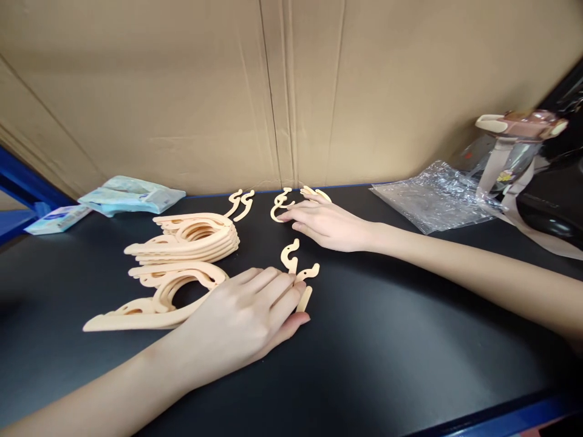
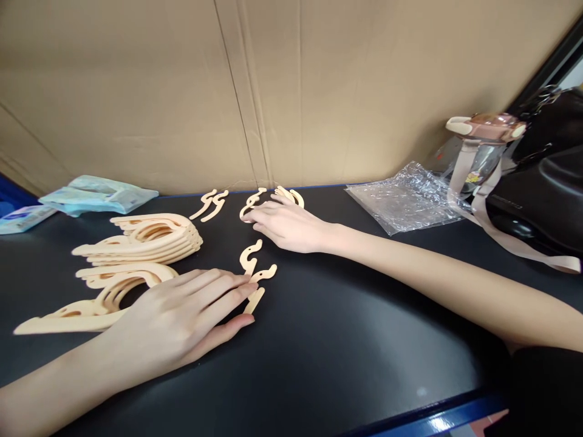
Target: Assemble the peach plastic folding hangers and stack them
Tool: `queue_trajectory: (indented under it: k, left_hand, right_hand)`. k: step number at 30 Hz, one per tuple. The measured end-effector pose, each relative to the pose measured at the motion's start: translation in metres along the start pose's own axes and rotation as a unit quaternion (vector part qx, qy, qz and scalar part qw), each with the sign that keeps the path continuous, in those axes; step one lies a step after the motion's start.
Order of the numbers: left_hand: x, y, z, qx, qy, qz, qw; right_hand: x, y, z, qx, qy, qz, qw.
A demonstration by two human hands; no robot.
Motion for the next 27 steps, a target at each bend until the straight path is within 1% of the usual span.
queue_trajectory:
  k: [2,6,8,10,12,13,14,15,17,19,20,21,23,24,27]
  left_hand:
    - [0.001,0.0,0.001,0.004,0.0,0.007,1.0]
    - [0.004,0.0,0.0,0.022,-0.001,0.016,1.0]
    - [0.005,0.001,0.001,0.032,-0.007,0.017,0.999]
    - [0.004,0.002,0.002,0.035,-0.029,0.021,0.999]
    - [0.001,0.005,0.005,0.031,-0.055,0.027,0.998]
    - [0.0,0.006,0.006,0.028,-0.063,0.032,0.997]
    - [-0.002,0.007,0.006,0.024,-0.067,0.035,0.997]
    - [-0.003,0.008,0.007,0.018,-0.068,0.038,0.997]
    - [-0.004,0.01,0.008,0.004,-0.067,0.04,0.997]
    - [-0.004,0.01,0.008,0.0,-0.064,0.04,0.997]
    - [-0.004,0.01,0.007,0.005,-0.06,0.039,0.997]
    - [-0.004,0.01,0.006,0.012,-0.055,0.039,0.998]
    - [-0.002,0.009,0.003,0.026,-0.043,0.039,0.998]
    - [-0.001,0.009,0.001,0.029,-0.039,0.039,0.998]
    - [0.002,0.007,-0.006,0.024,-0.028,0.035,0.999]
  right_hand:
    - [0.0,-0.004,0.002,0.028,0.002,-0.011,1.0]
    - [-0.002,-0.006,0.005,0.072,-0.003,0.008,0.997]
    - [-0.005,-0.007,0.007,0.117,-0.009,0.008,0.993]
    - [-0.007,-0.008,0.01,0.212,0.011,0.02,0.977]
    - [-0.008,-0.009,0.012,0.324,0.054,0.046,0.943]
    - [-0.008,-0.011,0.012,0.361,0.078,0.045,0.928]
    - [-0.008,-0.014,0.011,0.377,0.103,0.032,0.92]
    - [-0.007,-0.018,0.008,0.375,0.124,0.011,0.919]
    - [-0.005,-0.029,-0.001,0.332,0.157,-0.044,0.929]
    - [-0.005,-0.041,-0.013,0.263,0.163,-0.09,0.947]
    - [-0.005,-0.046,-0.019,0.217,0.158,-0.101,0.958]
    - [-0.007,-0.05,-0.026,0.165,0.159,-0.105,0.968]
    - [-0.014,-0.051,-0.036,0.062,0.147,-0.09,0.983]
    - [-0.019,-0.049,-0.041,0.032,0.146,-0.075,0.986]
    - [-0.036,-0.036,-0.047,-0.005,0.143,-0.031,0.989]
Point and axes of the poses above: each hand's wrist, its own x-axis towards the middle knuckle, its own y-axis out of the palm, z = x × y, the point moved 3 cm from there along x, towards the middle knuckle, and after that the axes turned 13 degrees about y, right-handed, at the moved point
